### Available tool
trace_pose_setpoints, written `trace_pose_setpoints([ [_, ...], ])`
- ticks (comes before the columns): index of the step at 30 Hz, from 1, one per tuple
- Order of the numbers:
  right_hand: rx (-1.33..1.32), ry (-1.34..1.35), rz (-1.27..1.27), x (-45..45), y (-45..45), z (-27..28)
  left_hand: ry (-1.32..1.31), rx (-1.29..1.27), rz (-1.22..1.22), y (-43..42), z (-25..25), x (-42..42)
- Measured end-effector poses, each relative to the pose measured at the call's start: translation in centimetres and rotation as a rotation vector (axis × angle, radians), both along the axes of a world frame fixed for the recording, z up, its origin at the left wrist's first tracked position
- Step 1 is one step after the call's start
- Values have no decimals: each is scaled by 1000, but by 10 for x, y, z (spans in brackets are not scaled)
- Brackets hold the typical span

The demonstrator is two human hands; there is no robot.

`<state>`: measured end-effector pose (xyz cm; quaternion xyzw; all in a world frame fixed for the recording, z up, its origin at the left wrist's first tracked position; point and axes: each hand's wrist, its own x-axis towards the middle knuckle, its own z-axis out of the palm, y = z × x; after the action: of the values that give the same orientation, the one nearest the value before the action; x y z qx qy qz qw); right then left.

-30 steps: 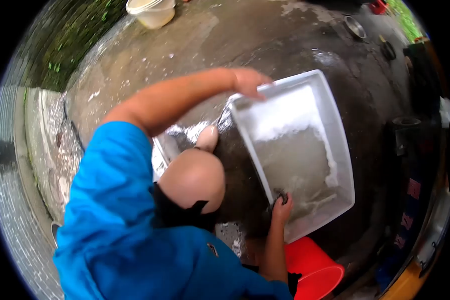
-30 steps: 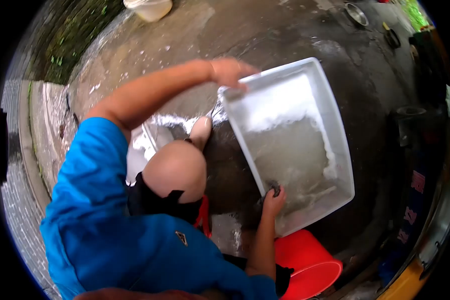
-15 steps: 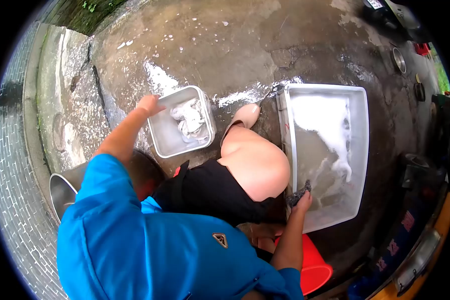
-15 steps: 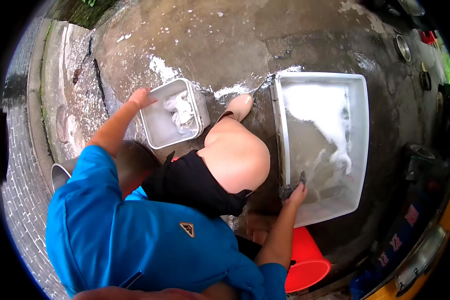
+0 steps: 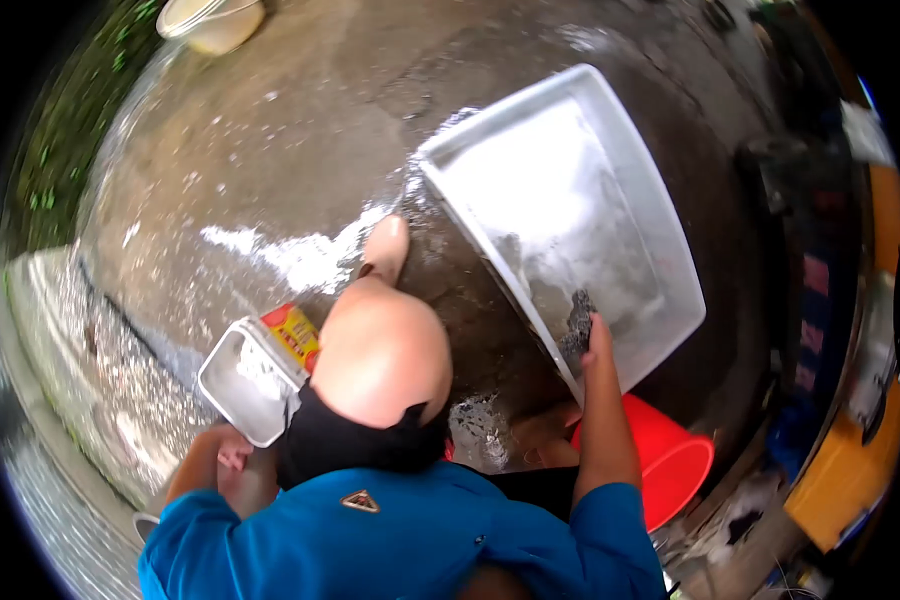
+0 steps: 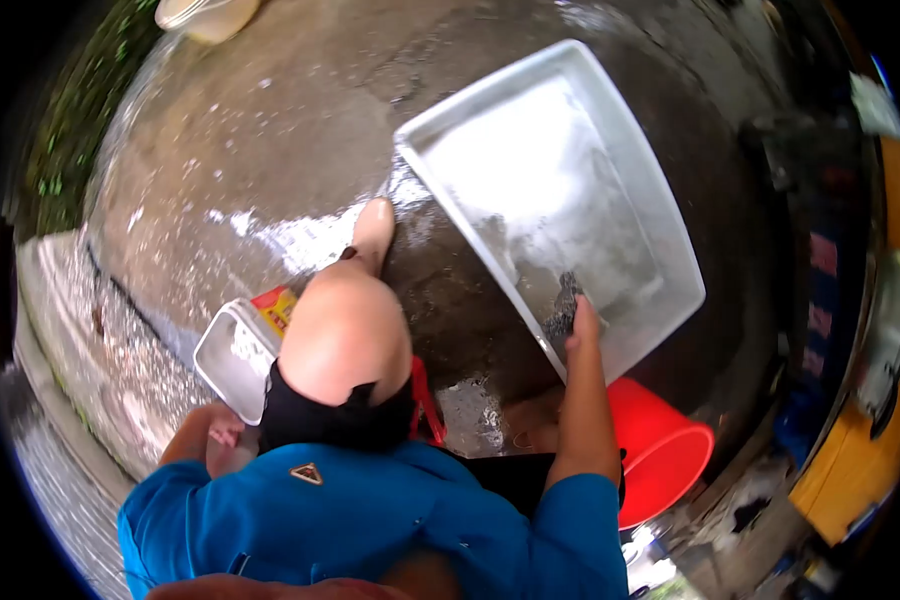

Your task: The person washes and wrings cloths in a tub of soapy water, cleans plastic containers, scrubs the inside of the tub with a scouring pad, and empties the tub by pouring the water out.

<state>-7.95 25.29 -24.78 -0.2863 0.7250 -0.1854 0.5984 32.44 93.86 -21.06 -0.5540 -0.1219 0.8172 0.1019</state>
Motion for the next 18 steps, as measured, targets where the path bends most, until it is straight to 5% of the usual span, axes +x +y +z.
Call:
trace_pose_setpoints([
  [1,29,-64,-27,-1,-8,7,32,118,-306,-66,46,14],
  [3,-20,-87,-35,-23,-29,-7,-125,-90,-470,-131,79,60],
  [4,-56,-107,2,-36,-35,-17,-241,-191,-835,-128,36,96],
  [5,-60,-106,-21,-43,-37,-24,-689,-622,-1012,-144,28,122],
  [6,-139,45,77,-48,-37,-33,-818,-542,-908,-232,52,133],
  [7,-215,197,173,-51,-35,-45,-1143,-934,-902,-269,38,146],
  [11,-337,1091,949,-28,19,-116,-1307,-1629,-762,-516,43,117],
  [12,-332,1083,948,-1,16,-104,-1272,-1637,-773,-558,41,100],
  [14,106,979,1671,46,-2,-72,-1426,-1649,-725,-613,6,81],
  [15,107,972,1674,50,-10,-81,-1538,-1664,-633,-632,-23,78],
  [17,-486,1091,1846,57,-28,-96,-1652,-1672,-544,-656,-41,71],
  [18,-340,1096,1784,68,-48,-99,-1427,-1372,-532,-663,-33,66],
])
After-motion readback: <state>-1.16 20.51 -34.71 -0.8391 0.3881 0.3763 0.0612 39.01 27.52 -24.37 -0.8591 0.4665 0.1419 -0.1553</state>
